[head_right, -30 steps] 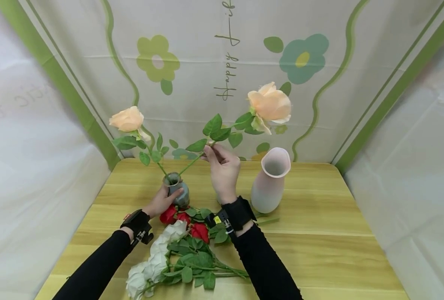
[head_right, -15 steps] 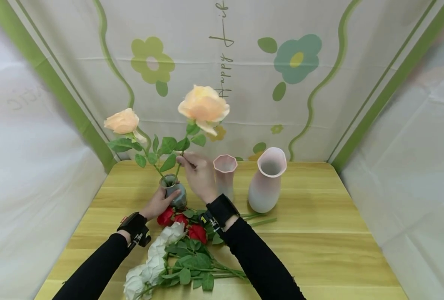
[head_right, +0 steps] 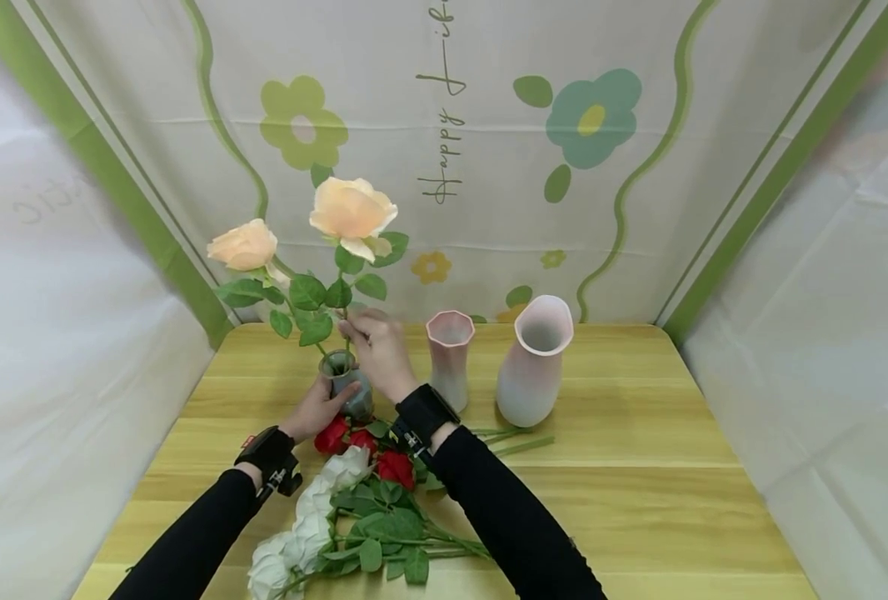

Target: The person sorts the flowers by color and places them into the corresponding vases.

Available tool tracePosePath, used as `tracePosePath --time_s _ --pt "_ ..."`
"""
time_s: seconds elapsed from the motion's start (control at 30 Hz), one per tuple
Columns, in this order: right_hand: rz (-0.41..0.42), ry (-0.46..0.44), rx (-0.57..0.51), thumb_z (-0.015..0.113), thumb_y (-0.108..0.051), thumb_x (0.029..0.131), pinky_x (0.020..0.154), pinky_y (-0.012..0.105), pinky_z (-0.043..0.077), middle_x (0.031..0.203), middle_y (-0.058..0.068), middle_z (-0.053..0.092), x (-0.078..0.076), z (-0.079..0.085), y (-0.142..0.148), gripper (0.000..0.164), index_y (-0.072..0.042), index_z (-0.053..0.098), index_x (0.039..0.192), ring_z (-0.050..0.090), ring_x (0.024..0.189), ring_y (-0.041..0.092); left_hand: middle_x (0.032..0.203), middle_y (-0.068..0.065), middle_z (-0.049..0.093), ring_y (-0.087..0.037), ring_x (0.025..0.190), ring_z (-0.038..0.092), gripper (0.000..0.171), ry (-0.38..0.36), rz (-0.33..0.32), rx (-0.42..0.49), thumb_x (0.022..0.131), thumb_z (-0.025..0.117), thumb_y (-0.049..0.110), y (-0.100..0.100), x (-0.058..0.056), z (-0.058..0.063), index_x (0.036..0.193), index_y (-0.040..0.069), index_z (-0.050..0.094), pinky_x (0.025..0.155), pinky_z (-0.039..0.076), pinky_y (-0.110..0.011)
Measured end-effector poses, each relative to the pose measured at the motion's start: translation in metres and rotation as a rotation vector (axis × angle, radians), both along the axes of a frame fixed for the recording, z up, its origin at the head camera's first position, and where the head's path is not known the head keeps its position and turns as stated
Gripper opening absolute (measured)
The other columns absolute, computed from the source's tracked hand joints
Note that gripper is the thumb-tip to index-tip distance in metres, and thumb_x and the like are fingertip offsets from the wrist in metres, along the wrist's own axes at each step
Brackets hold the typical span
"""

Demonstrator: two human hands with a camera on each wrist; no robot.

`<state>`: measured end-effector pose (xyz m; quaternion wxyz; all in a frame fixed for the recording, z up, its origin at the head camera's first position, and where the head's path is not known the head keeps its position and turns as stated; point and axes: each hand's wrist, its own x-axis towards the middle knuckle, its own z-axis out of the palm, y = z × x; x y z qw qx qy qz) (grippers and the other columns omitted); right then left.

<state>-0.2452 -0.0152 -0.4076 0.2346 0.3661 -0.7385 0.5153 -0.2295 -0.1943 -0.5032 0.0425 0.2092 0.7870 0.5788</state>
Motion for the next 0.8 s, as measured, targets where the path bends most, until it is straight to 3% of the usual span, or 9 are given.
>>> tracePosePath --time_s 0.07,0.17,0.27,0.47,0.6,0.7,0.77,0.8 --pt "0.004 0.017 0.019 0.056 -0.003 0.101 0.074 0.023 0.047 0.091 0.009 0.065 -0.001 0.000 -0.003 0.015 -0.005 0.067 0.091 0.062 0.084 0.016 0.135 -0.021 0.046 -0.034 0.126 0.046 0.043 0.018 -0.002 0.000 0.103 0.053 0.008 0.000 -0.001 -0.002 0.141 -0.001 0.036 0.104 0.036 -0.046" --pt "-0.005 0.045 0.052 0.057 -0.002 0.100 0.069 0.023 0.045 0.089 0.009 0.065 -0.001 0.001 -0.008 0.014 -0.003 0.070 0.094 0.061 0.080 0.016 0.143 -0.019 0.040 -0.034 0.132 0.040 0.050 0.031 0.021 -0.020 0.104 0.053 0.011 -0.001 -0.005 -0.012 0.147 0.002 0.031 0.107 0.033 -0.046" --pt "-0.001 0.020 0.073 0.058 -0.001 0.099 0.069 0.022 0.046 0.092 0.011 0.065 -0.001 0.002 -0.012 0.015 0.003 0.071 0.104 0.062 0.081 0.018 0.158 -0.020 0.019 -0.036 0.144 0.020 0.064 -0.008 0.061 -0.075 0.105 0.053 0.022 -0.002 -0.007 -0.019 0.155 0.006 0.017 0.113 0.021 -0.052" --pt "0.012 -0.053 0.158 0.056 -0.002 0.100 0.068 0.025 0.045 0.095 0.013 0.064 -0.002 -0.005 -0.016 0.022 0.007 0.067 0.118 0.060 0.080 0.021 0.162 -0.017 0.007 -0.033 0.147 0.012 0.080 -0.097 0.089 -0.156 0.103 0.051 0.043 -0.005 -0.006 -0.023 0.158 0.009 0.003 0.115 0.019 -0.050" --pt "0.013 -0.153 0.264 0.053 -0.009 0.104 0.086 0.023 0.044 0.113 0.014 0.063 0.000 -0.009 -0.017 0.031 0.004 0.059 0.131 0.059 0.102 0.024 0.163 -0.015 0.003 -0.031 0.148 0.009 0.086 -0.126 0.095 -0.176 0.101 0.049 0.050 -0.006 -0.003 -0.022 0.158 0.011 -0.002 0.115 0.018 -0.050" --pt "0.005 -0.248 0.284 0.052 -0.013 0.105 0.106 0.025 0.034 0.127 0.015 0.059 0.001 -0.015 -0.015 0.040 0.004 0.050 0.140 0.048 0.126 0.026 0.161 -0.016 0.013 -0.033 0.146 0.017 0.081 -0.095 0.086 -0.176 0.101 0.048 0.051 -0.007 -0.004 -0.024 0.158 0.013 0.005 0.113 0.024 -0.051" --pt "-0.001 -0.299 0.270 0.054 -0.015 0.104 0.109 0.027 0.031 0.127 0.014 0.060 0.001 -0.021 -0.013 0.044 0.003 0.046 0.143 0.045 0.130 0.026 0.135 -0.024 0.048 -0.036 0.121 0.051 0.055 -0.039 0.070 -0.168 0.104 0.049 0.043 -0.007 -0.006 -0.027 0.142 0.005 0.042 0.093 0.045 -0.045" --pt "-0.004 -0.313 0.262 0.055 -0.014 0.103 0.108 0.028 0.032 0.126 0.014 0.061 0.001 -0.023 -0.012 0.044 0.002 0.046 0.143 0.045 0.130 0.025 0.128 -0.021 0.053 -0.036 0.116 0.054 0.046 -0.020 0.069 -0.154 0.104 0.050 0.040 -0.008 -0.007 -0.028 0.137 0.009 0.047 0.091 0.046 -0.046"
